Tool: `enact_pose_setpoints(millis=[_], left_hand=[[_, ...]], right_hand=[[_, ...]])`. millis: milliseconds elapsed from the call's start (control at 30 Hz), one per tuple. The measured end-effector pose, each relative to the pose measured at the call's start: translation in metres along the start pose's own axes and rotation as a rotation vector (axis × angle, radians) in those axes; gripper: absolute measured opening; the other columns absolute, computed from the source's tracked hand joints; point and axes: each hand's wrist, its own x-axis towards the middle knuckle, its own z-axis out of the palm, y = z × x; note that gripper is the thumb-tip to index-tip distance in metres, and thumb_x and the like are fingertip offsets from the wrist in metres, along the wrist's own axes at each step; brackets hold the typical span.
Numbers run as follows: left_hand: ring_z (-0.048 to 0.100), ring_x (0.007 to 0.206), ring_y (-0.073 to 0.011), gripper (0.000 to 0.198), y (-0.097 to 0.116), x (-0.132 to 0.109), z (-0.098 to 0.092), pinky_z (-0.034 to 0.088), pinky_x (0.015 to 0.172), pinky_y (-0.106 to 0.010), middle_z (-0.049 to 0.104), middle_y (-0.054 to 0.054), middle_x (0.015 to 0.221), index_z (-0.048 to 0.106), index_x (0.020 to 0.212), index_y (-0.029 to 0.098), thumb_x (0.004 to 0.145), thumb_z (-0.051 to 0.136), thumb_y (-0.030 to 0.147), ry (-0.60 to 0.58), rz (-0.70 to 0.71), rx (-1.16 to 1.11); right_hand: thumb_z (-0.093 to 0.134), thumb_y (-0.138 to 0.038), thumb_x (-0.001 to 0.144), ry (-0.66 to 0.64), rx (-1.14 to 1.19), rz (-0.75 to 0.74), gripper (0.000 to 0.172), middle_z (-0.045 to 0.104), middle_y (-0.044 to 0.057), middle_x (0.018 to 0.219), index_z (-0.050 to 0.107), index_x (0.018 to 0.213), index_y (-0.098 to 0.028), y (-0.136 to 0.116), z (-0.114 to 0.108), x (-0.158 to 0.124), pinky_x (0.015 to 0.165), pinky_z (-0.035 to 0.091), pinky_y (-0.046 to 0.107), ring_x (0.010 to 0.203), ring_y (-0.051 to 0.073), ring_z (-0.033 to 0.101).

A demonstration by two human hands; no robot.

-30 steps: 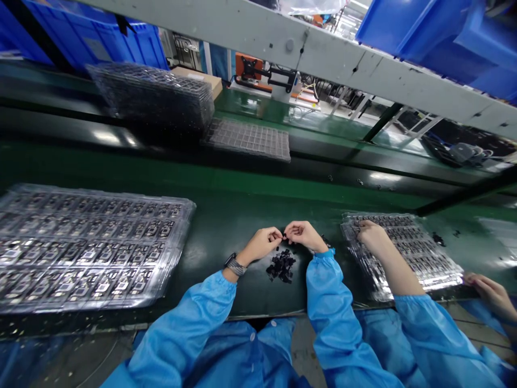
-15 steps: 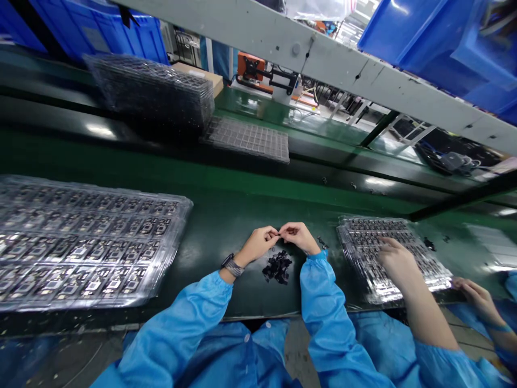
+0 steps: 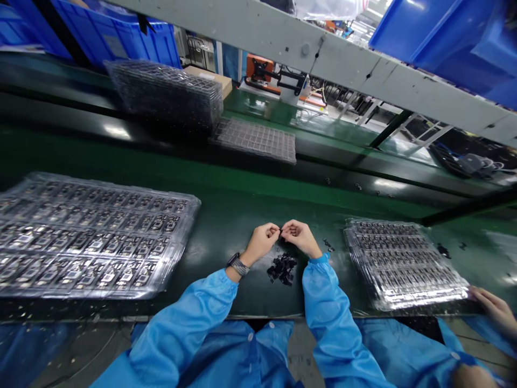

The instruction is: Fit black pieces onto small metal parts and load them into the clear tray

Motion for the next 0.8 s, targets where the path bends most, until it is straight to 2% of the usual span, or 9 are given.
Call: enact_pose_setpoints(millis=[233, 433, 800], left_hand=[[0.06, 0.061, -0.0148, 0.027, 0.0002, 0.0005, -0.0003, 0.047, 0.059, -0.026, 0.069, -0.005, 0.075, 0.069, 0.092, 0.015, 0.086, 0.063, 0.04, -0.007, -0.015, 0.0], [0.058, 0.058, -0.0148, 0.03, 0.0007, 0.0004, -0.0015, 0.045, 0.057, -0.026, 0.067, -0.004, 0.071, 0.07, 0.09, 0.014, 0.087, 0.06, 0.041, -0.014, -0.012, 0.019], [0.058, 0.058, -0.0148, 0.029, 0.0031, -0.0002, -0.0017, 0.045, 0.058, -0.026, 0.068, -0.005, 0.071, 0.072, 0.088, 0.013, 0.088, 0.06, 0.04, -0.008, 0.012, 0.028]], right_hand=[[0.088, -0.043, 0.072, -0.004, 0.008, -0.002, 0.034, 0.07, 0.002, 0.077, 0.069, 0.088, -0.019, -0.0005, -0.0001, -0.0001, 0.065, 0.056, 0.028, 0.068, 0.015, 0.066], [0.084, -0.046, 0.079, -0.029, 0.045, -0.011, 0.033, 0.071, 0.002, 0.077, 0.069, 0.09, -0.019, -0.0007, 0.0013, 0.0001, 0.064, 0.056, 0.028, 0.066, 0.014, 0.065], [0.082, -0.049, 0.081, -0.032, 0.051, -0.025, 0.034, 0.072, 0.002, 0.076, 0.068, 0.087, -0.019, -0.0007, 0.0026, 0.0008, 0.062, 0.054, 0.028, 0.062, 0.014, 0.064]])
